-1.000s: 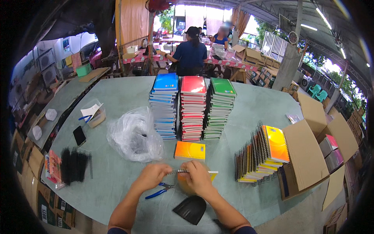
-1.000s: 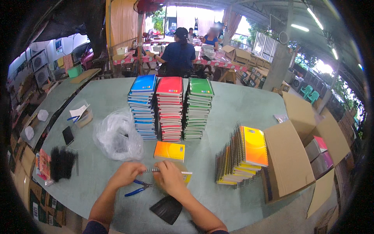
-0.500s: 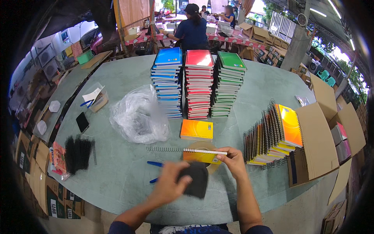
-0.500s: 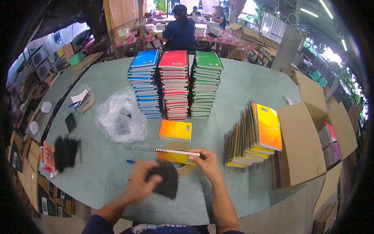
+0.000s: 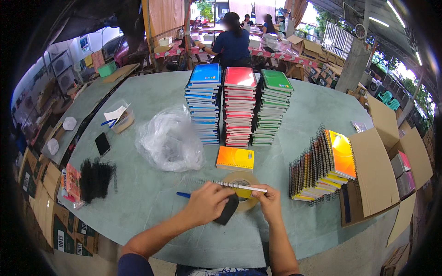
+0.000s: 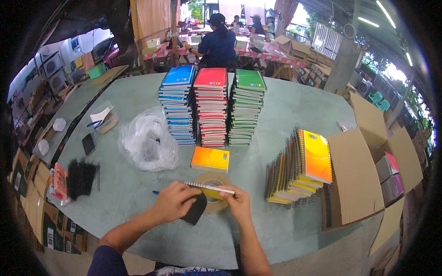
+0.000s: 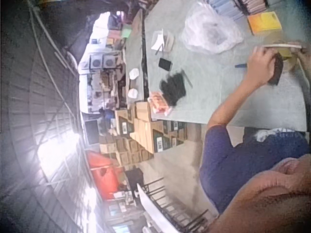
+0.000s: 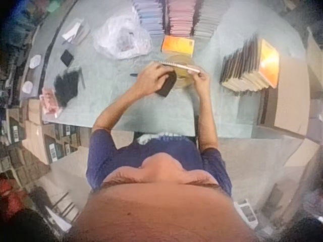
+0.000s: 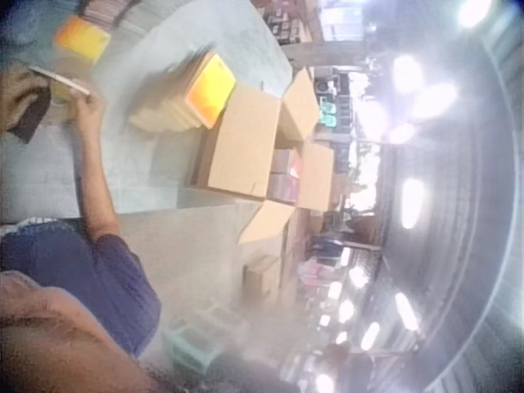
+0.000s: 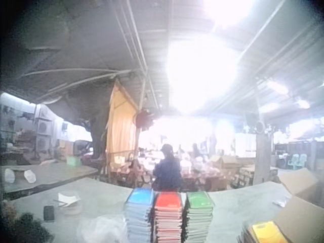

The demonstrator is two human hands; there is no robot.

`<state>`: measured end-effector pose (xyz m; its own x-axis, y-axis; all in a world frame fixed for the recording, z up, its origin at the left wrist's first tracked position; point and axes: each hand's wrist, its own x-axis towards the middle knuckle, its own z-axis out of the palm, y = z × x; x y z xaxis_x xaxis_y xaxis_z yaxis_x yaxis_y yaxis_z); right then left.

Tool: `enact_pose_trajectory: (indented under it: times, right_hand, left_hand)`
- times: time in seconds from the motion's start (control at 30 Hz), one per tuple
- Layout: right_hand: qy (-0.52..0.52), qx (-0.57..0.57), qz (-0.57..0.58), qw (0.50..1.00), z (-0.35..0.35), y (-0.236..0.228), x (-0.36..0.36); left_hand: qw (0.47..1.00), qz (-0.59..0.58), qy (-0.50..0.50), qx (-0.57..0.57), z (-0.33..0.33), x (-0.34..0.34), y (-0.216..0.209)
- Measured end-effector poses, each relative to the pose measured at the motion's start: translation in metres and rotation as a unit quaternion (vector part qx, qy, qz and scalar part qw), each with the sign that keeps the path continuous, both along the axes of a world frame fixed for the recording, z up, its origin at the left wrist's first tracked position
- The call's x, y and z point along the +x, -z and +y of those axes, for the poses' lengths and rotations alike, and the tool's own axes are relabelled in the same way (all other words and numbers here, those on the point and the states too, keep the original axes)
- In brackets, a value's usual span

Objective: The person places a spiral binding onto a yellow notebook, wraps a black tape around the edge of the notebook, and stacks the finished notebook into a pile before packing multiple notebooks into a cardboard box.

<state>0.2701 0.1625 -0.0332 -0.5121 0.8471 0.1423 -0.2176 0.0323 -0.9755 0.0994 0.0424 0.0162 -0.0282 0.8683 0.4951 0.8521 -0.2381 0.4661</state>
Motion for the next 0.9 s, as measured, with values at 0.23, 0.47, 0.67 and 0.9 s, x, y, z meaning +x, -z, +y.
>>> enact_pose_trajectory:
  times: [0.23, 0.47, 0.67, 0.9]
  right_hand:
    - [-0.01, -0.018, -0.012, 1.0, -0.001, 0.008, 0.006]
    - [-0.036, -0.04, 0.007, 0.998, -0.002, 0.008, 0.004]
    - [-0.077, -0.047, -0.045, 0.995, 0.0, 0.015, 0.01]
    - [-0.068, 0.001, -0.074, 0.995, 0.001, 0.012, 0.02]
  left_hand:
    - [0.999, -0.032, -0.019, -0.003, 0.01, 0.01, -0.002]
    - [0.999, -0.013, 0.041, -0.006, 0.017, 0.012, 0.005]
    - [0.994, -0.073, -0.058, 0.052, 0.028, 0.014, -0.018]
    - [0.997, -0.071, -0.005, 0.029, 0.04, 0.03, -0.019]
